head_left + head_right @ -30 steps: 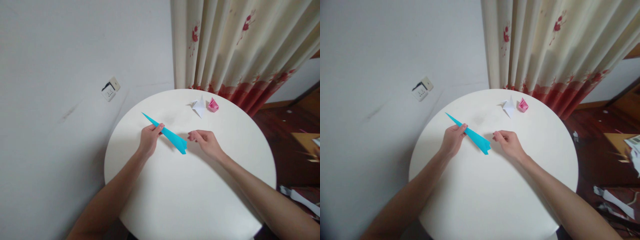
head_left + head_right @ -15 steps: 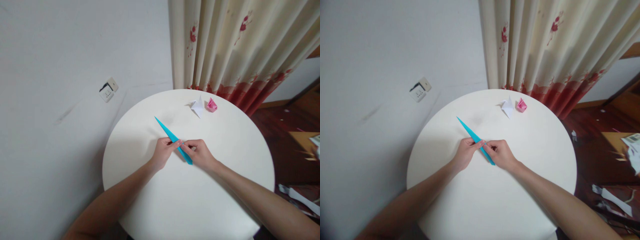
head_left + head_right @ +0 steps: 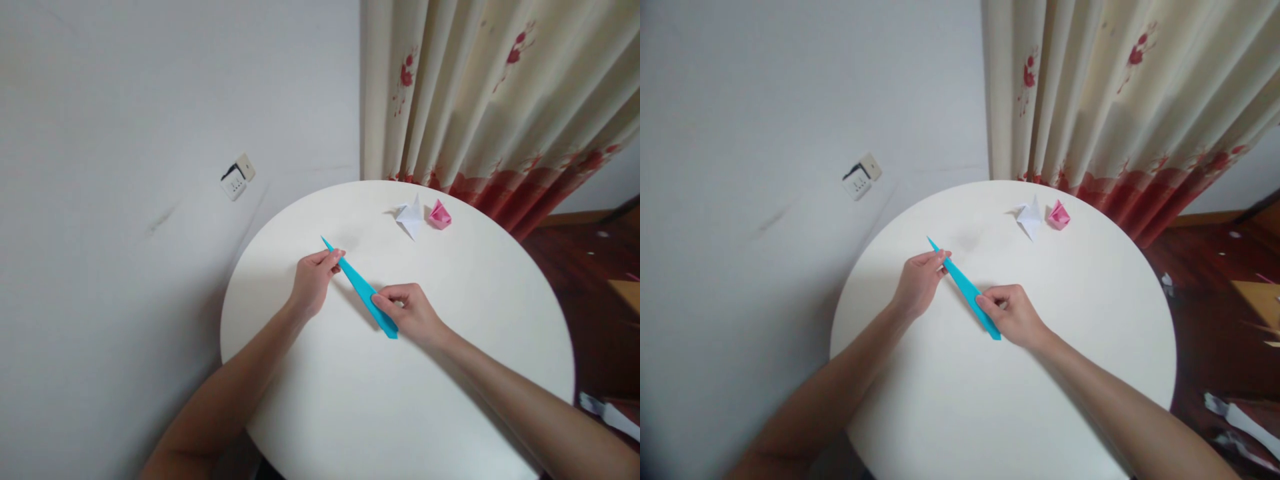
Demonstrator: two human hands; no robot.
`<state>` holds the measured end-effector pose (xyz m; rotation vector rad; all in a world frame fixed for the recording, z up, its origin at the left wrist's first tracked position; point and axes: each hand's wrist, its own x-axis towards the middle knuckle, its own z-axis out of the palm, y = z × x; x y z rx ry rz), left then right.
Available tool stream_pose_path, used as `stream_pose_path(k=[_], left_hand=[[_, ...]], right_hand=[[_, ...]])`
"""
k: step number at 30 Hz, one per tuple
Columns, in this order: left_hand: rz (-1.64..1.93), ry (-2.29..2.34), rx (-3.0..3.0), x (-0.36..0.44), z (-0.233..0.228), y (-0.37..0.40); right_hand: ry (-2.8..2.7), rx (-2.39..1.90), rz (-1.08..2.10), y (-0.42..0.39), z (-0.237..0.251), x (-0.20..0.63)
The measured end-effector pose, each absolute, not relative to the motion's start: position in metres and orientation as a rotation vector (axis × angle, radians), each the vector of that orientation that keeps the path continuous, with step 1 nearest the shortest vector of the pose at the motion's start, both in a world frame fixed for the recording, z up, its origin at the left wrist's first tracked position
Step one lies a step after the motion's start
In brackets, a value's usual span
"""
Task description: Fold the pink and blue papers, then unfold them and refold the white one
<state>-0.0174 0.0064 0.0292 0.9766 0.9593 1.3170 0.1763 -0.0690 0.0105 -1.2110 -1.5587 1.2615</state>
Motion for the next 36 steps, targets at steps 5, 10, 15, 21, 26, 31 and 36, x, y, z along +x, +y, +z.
stream_pose_path(k=[5, 10, 15, 21, 26, 31, 36], left_hand=[[1.399, 0.898, 0.909, -0.027, 0.038, 0.013], [1.412, 0.868, 0.880, -0.033, 0.040, 0.015], [1.561, 0.889, 0.735, -0.056, 0.047, 0.037], [1.148, 0.871, 0.933, -0.026, 0.029, 0.012], [0.972, 0.906, 1.089, 0.001, 0.009, -0.015], [1.012, 0.970, 1.133, 0.002, 0.010, -0.016], [0.976, 0.949, 1.202, 0.009, 0.010, -0.026]], right_hand=[[-1.562, -1.223, 1.264, -0.069, 0.005, 0.174], [-1.571, -1.236, 1.259, -0.071, 0.007, 0.174], [-1.539, -1.246, 1.291, -0.072, 0.005, 0.175], [-1.415, -1.242, 1.275, -0.067, 0.000, 0.175], [-1.416, -1.207, 1.287, -0.066, 0.000, 0.174], [-1.485, -1.211, 1.197, -0.064, 0.000, 0.172], [-1.521, -1.202, 1.101, -0.061, 0.000, 0.171]])
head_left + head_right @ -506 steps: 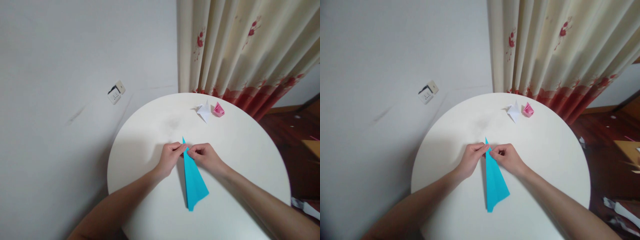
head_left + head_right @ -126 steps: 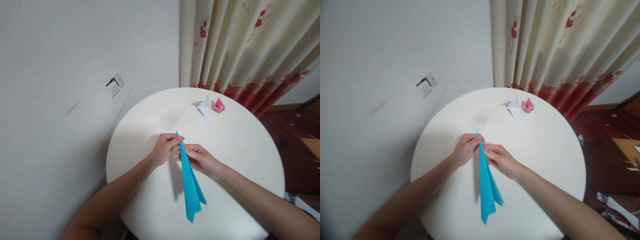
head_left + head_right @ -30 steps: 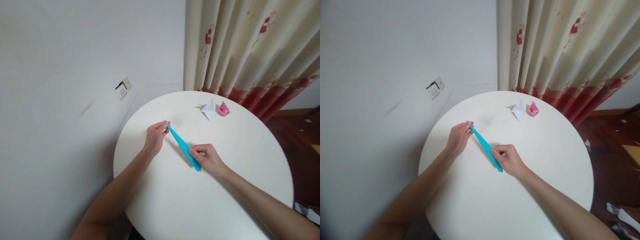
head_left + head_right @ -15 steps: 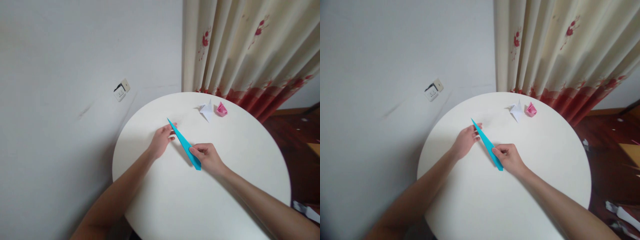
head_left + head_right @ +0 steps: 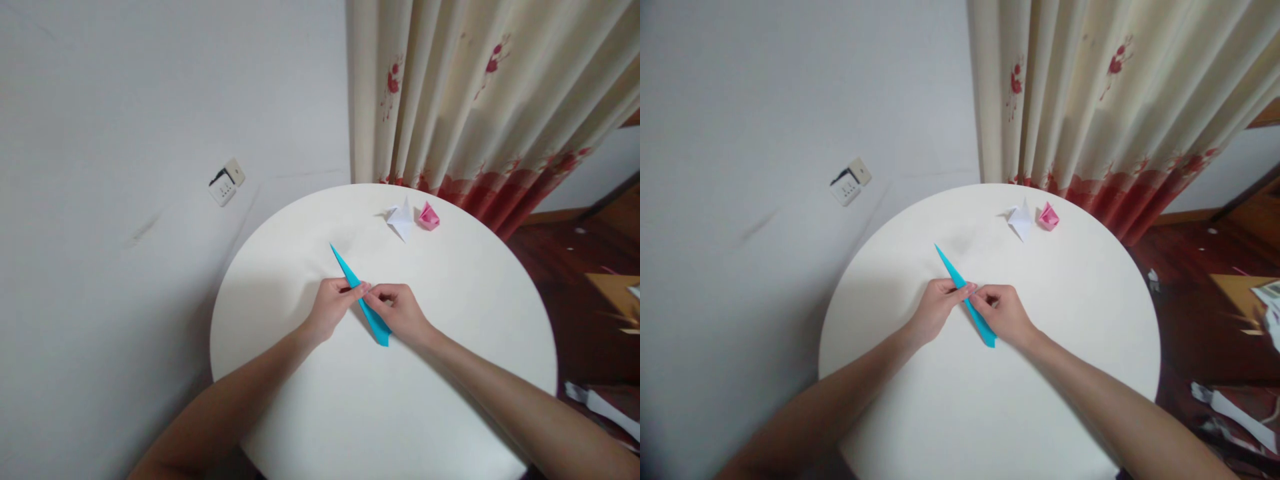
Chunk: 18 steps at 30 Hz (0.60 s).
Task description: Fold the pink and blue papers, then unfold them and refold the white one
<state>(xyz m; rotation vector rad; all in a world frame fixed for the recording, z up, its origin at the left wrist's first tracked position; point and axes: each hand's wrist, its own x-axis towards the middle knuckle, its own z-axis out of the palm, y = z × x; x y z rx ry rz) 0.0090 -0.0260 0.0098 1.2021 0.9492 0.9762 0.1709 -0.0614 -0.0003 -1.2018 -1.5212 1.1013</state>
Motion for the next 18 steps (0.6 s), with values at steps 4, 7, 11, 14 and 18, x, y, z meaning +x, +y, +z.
stream_pose_path(k=[4, 7, 11, 14, 18], left_hand=[[1.016, 0.997, 1.217, 0.011, 0.007, -0.028], [1.141, 1.077, 1.194, 0.004, 0.010, -0.018], [1.402, 1.070, 0.991, -0.017, 0.023, 0.010], [1.583, 0.963, 0.823, -0.034, 0.032, 0.030], [1.468, 0.943, 0.826, -0.033, 0.028, 0.032]], right_hand=[[-1.552, -1.205, 1.093, -0.062, 0.001, 0.172], [-1.557, -1.227, 1.111, -0.062, 0.003, 0.173], [-1.636, -1.253, 1.074, -0.062, 0.001, 0.177], [-1.632, -1.312, 1.040, -0.058, -0.002, 0.182], [-1.391, -1.346, 0.930, -0.051, 0.000, 0.187]])
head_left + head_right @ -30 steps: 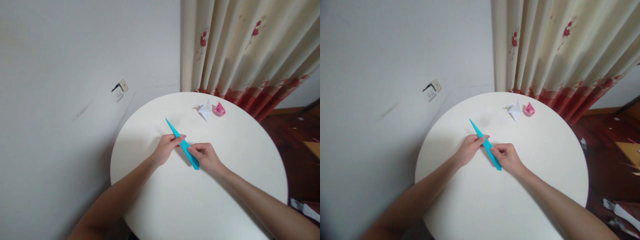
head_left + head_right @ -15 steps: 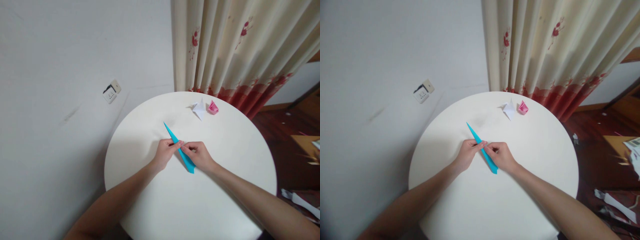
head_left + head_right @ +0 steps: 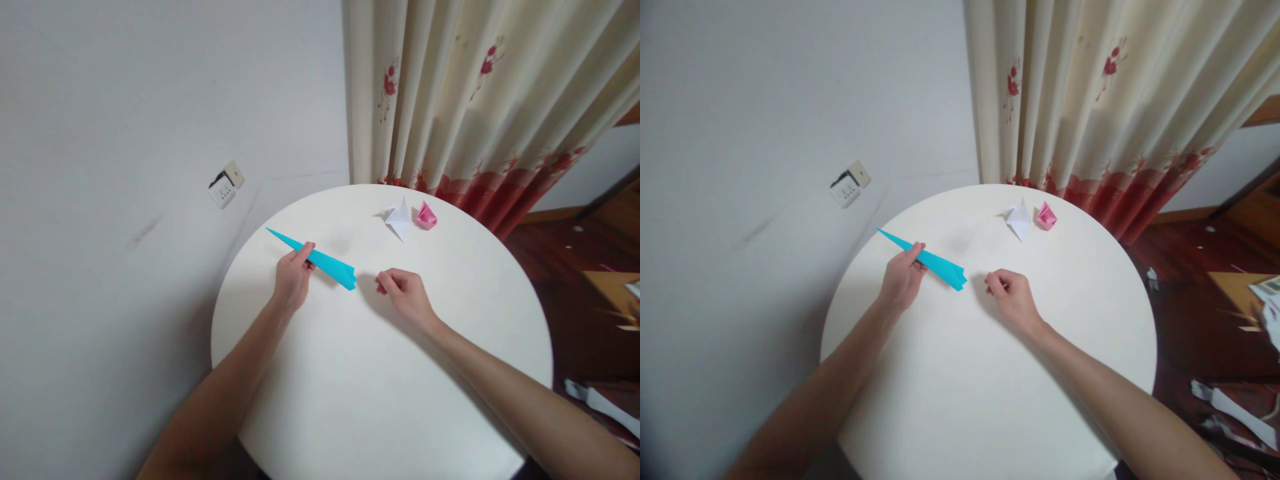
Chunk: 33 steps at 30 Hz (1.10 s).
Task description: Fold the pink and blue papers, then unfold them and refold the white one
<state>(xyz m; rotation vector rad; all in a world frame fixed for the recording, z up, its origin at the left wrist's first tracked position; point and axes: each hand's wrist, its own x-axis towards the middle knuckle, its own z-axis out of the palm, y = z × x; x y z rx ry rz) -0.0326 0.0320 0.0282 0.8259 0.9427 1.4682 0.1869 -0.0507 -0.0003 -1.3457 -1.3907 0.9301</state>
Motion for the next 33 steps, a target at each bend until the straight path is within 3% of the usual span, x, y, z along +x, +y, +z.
stream_pose_path(k=[8, 15, 29, 33], left_hand=[[1.114, 1.013, 1.124, 0.009, 0.008, -0.024], [0.888, 0.947, 1.196, 0.012, 0.011, -0.034], [1.377, 1.071, 0.978, -0.038, 0.027, 0.024], [1.255, 1.030, 0.996, -0.035, 0.024, 0.021]], right_hand=[[-1.416, -1.200, 1.327, -0.059, 0.001, 0.175], [-1.249, -1.267, 1.460, -0.059, 0.000, 0.172], [-1.479, -1.131, 1.742, -0.062, -0.003, 0.170], [-1.357, -1.359, 1.453, -0.055, 0.001, 0.179]])
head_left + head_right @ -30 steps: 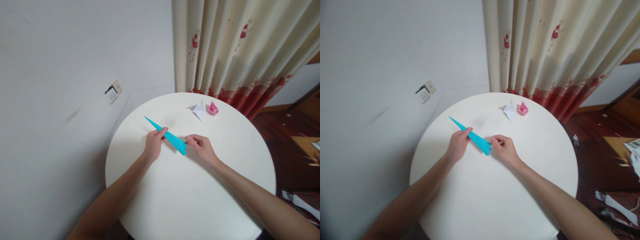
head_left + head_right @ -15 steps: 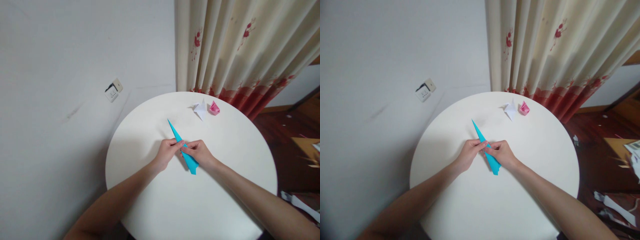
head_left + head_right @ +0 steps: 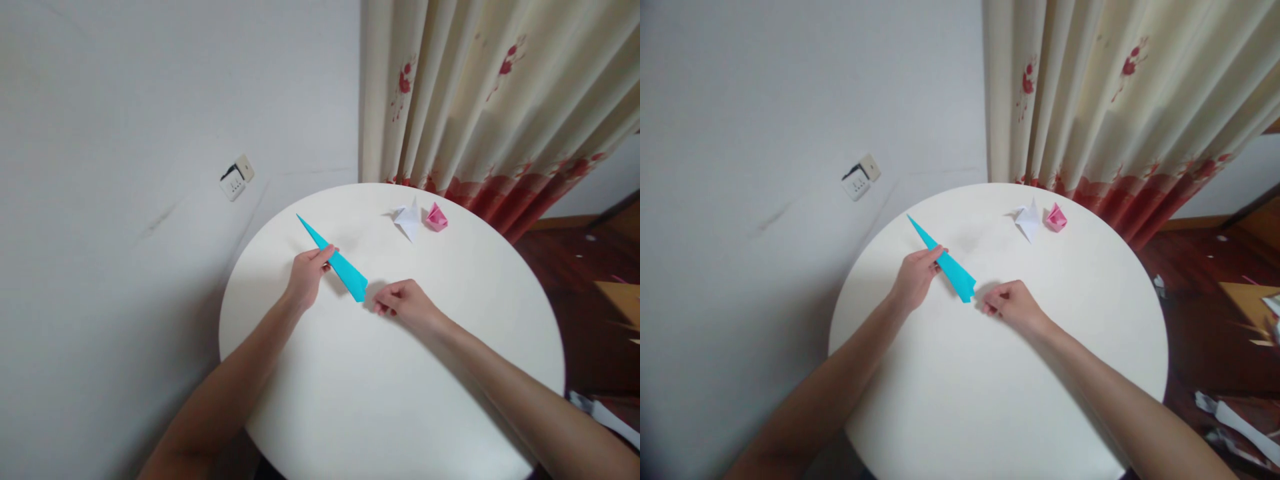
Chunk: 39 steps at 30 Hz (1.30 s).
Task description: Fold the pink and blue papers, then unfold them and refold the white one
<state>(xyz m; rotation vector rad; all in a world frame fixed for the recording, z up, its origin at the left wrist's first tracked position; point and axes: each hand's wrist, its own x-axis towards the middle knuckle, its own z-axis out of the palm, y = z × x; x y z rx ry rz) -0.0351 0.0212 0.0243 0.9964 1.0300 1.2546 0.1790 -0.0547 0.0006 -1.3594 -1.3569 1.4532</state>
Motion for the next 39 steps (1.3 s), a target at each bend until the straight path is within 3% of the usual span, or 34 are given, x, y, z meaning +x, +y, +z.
stream_pose_path(k=[3, 10, 27, 31, 35, 39], left_hand=[[1.114, 1.006, 1.079, -0.017, 0.016, 0.003], [0.937, 0.889, 1.168, 0.006, 0.014, -0.027], [1.461, 1.046, 0.902, -0.050, 0.034, 0.035], [1.440, 1.180, 1.418, -0.052, 0.036, 0.034], [1.115, 0.963, 2.220, -0.046, 0.039, 0.024], [0.873, 0.809, 2.520, -0.044, 0.031, 0.023]], right_hand=[[-1.291, -1.355, 1.212, -0.052, 0.004, 0.182], [-1.312, -1.227, 1.355, -0.061, -0.003, 0.172], [-1.429, -1.261, 1.577, -0.068, 0.009, 0.179], [-1.304, -1.255, 1.626, -0.062, 0.014, 0.187], [-1.209, -1.244, 1.750, -0.056, 0.020, 0.201], [-1.104, -1.126, 1.914, -0.052, 0.022, 0.213]])
